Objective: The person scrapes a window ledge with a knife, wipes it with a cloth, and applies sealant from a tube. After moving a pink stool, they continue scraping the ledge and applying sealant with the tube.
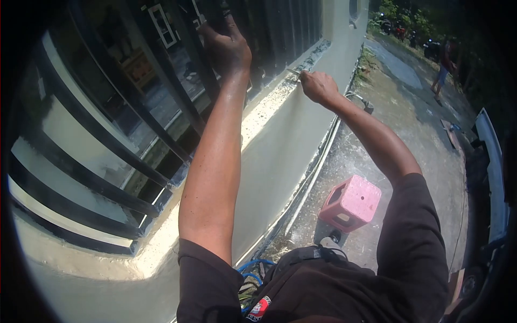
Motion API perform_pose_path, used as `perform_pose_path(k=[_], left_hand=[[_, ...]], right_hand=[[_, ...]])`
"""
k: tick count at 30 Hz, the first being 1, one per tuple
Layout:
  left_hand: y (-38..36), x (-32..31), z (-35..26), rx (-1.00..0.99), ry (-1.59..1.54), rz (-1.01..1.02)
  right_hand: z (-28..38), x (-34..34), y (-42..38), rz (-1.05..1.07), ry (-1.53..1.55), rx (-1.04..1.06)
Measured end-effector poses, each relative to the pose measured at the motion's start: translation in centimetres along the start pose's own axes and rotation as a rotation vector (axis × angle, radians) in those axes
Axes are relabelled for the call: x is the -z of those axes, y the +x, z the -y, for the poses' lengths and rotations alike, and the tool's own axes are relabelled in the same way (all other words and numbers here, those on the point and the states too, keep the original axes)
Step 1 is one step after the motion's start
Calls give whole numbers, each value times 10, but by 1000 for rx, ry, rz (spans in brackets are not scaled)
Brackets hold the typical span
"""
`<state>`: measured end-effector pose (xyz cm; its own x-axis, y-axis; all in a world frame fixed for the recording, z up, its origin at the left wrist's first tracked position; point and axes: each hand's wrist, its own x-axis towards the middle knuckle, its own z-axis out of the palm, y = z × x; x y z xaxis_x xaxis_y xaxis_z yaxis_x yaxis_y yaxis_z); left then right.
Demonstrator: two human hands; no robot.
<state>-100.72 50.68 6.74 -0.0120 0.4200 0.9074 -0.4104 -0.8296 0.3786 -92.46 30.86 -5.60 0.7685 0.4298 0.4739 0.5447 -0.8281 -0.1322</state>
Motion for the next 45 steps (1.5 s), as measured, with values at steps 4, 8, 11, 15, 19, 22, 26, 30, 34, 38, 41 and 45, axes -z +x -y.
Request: perform_pose_path(k=[4, 8, 11, 15, 19, 22, 26, 30, 34, 38, 41, 45], left_hand=[[-1, 1, -3, 59, 19, 22], [-2, 3, -7, 30, 85, -6], [-1, -2, -2, 88, 113, -2], [-6, -4, -17, 83, 143, -65], [-3, -4, -21, 247, 318, -41], [-3, -9, -24, 269, 303, -57], [4, -6, -18, 326, 433, -13], [3, -4, -25, 376, 423, 31], [14, 4, 28, 344, 438, 85], [12, 4, 29, 322, 500, 73], [6, 3, 13, 323, 561, 48], [7, 6, 28, 287, 513, 65]], right_hand=[[-60, -24, -102, 60, 40, -197], [-169, -120, -311, 199, 81, -664], [-217, -162, -540, 550, 33, -722], [-186, -142, -767, 951, 122, -1176], [-176, -124, -825, 1047, 172, -1270], [-199, -124, -825, 1030, 195, -1279], [-276, -154, -801, 914, 174, -1314], [-403, -195, -717, 429, 481, -1573], [-476, -151, -605, 72, 639, -1420], [-486, -128, -597, 10, 675, -1390], [-457, -151, -664, 83, 675, -1580], [-386, -176, -783, 507, 590, -1701]])
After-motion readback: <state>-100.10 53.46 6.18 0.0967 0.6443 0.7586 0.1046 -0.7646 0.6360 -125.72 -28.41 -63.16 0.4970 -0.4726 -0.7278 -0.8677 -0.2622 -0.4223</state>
